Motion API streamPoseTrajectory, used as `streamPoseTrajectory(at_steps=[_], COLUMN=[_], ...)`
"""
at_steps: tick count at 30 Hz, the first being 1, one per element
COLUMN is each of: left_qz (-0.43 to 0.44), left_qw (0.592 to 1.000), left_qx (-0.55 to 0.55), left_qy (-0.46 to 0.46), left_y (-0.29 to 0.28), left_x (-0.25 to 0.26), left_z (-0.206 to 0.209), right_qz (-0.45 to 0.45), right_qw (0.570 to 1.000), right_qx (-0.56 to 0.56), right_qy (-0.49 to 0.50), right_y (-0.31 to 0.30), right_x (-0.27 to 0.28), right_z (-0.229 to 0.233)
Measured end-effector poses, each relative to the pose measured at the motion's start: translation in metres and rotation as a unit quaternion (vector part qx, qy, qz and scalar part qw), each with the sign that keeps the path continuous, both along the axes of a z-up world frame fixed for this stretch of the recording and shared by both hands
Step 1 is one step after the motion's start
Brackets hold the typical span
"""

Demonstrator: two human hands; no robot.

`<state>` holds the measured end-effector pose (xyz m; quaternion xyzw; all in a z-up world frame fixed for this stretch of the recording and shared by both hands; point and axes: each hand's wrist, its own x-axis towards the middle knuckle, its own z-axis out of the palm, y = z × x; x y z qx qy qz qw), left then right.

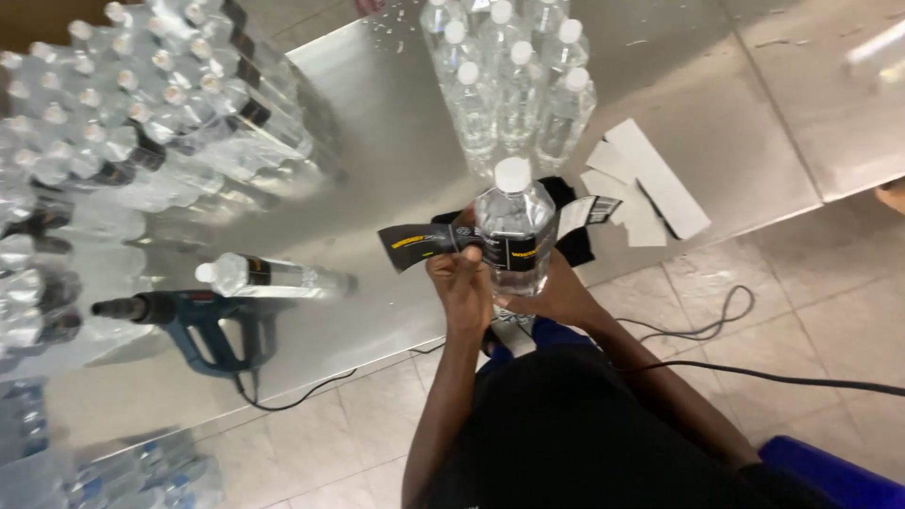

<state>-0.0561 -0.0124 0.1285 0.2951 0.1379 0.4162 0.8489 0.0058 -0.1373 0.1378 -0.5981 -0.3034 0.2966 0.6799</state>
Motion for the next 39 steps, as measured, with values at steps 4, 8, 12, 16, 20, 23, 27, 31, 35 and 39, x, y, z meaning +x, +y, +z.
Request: streamPoseTrajectory(at_steps=[4,8,12,16,20,23,27,31,35,39], left_qz=[-0.003,-0.044,-0.108,-0.213,-0.151,-0.066,0.032,-0.003,-0.046,-0.063], left_qw=[1.0,0.99,0.974,0.941,0.943,0.966,0.988,0.994,0.985,0.99], left_qx=[0.01,0.031,0.201,0.232,0.278,0.21,0.129,0.105,0.058,0.111], left_qy=[-0.027,-0.128,0.004,0.126,0.099,0.137,0.083,-0.028,-0.158,-0.059], left_y=[0.003,0.003,-0.006,-0.005,0.015,0.01,0.036,0.012,-0.014,-0.011], left_x=[-0.016,-0.026,-0.042,-0.055,-0.048,-0.037,-0.024,-0.002,-0.001,0.0], left_z=[-0.183,-0.067,0.052,0.018,0.071,0.014,0.03,-0.043,-0.075,-0.058], right_qz=[0.006,0.035,0.049,0.049,0.095,0.013,-0.101,-0.022,-0.084,-0.126], right_qw=[0.999,0.998,0.994,0.985,0.953,0.934,0.911,0.888,0.831,0.843], right_qx=[0.023,-0.047,-0.067,-0.12,-0.185,-0.144,0.005,0.053,0.051,0.109], right_qy=[-0.023,-0.021,-0.068,-0.118,-0.218,-0.326,-0.4,-0.456,-0.547,-0.512], right_y=[-0.009,-0.01,0.002,0.0,0.026,0.012,-0.011,0.03,0.051,0.052], right_x=[-0.004,-0.001,0.001,0.014,-0.003,-0.003,-0.013,-0.052,-0.055,-0.039], right_z=[0.02,0.026,0.065,0.03,0.123,0.102,0.081,0.092,0.096,0.112])
